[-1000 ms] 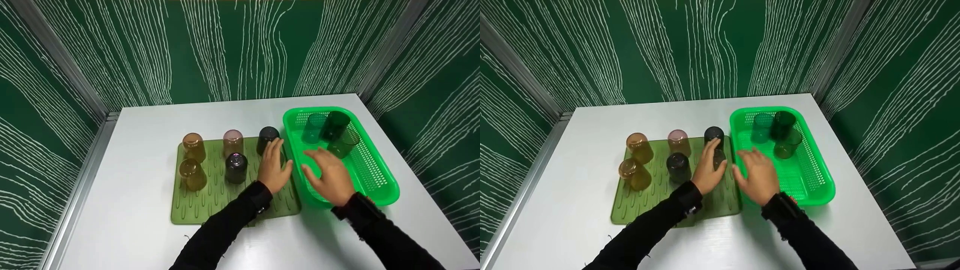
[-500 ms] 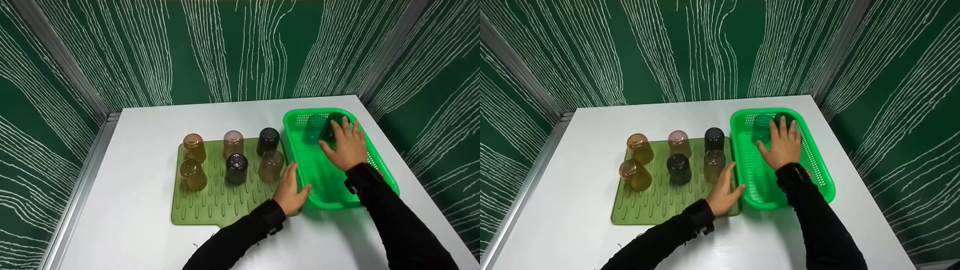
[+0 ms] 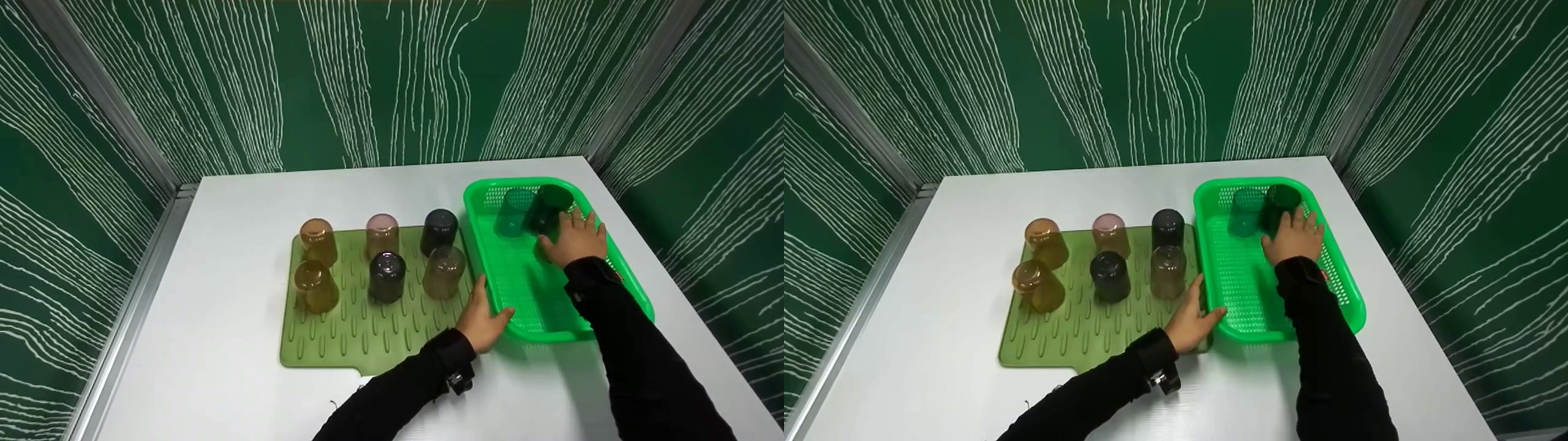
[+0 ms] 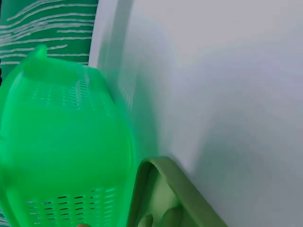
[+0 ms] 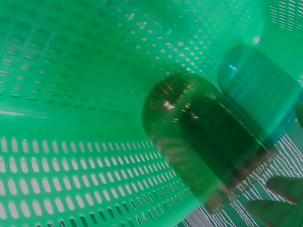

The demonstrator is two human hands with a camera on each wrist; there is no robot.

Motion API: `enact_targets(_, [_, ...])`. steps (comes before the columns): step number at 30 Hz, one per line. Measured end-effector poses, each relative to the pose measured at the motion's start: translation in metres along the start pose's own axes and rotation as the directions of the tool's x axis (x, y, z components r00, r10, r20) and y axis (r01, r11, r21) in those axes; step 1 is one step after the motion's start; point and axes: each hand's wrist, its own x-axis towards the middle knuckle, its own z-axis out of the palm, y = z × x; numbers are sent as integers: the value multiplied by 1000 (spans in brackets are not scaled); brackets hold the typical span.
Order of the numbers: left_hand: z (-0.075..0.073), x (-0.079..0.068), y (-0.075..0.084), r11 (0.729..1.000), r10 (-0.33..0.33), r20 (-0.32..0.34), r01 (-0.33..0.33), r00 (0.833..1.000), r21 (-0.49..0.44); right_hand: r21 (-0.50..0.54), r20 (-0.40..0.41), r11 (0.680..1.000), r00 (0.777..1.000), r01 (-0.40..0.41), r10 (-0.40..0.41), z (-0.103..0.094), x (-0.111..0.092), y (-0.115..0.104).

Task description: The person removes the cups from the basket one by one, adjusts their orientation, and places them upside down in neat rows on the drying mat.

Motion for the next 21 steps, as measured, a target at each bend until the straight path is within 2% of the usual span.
enact_targets(8, [-3,-3,7,996,-14,1,14,1000,-82,-97,68,994,997,53,-47,3,-1,-7])
enact_targets(12, [-10,-14,22,985,-28,14,30,1000,-167,-77,56,994,995,82,-78,5,0,-7])
enact_targets(15, [-14,-21,32,982,-33,9,34,999,-186,-46,51,996,996,73,-70,7,0,-6])
enact_targets(21, [-14,-23,35,983,-54,11,55,999,-176,-19,73,999,997,40,-39,6,0,-5])
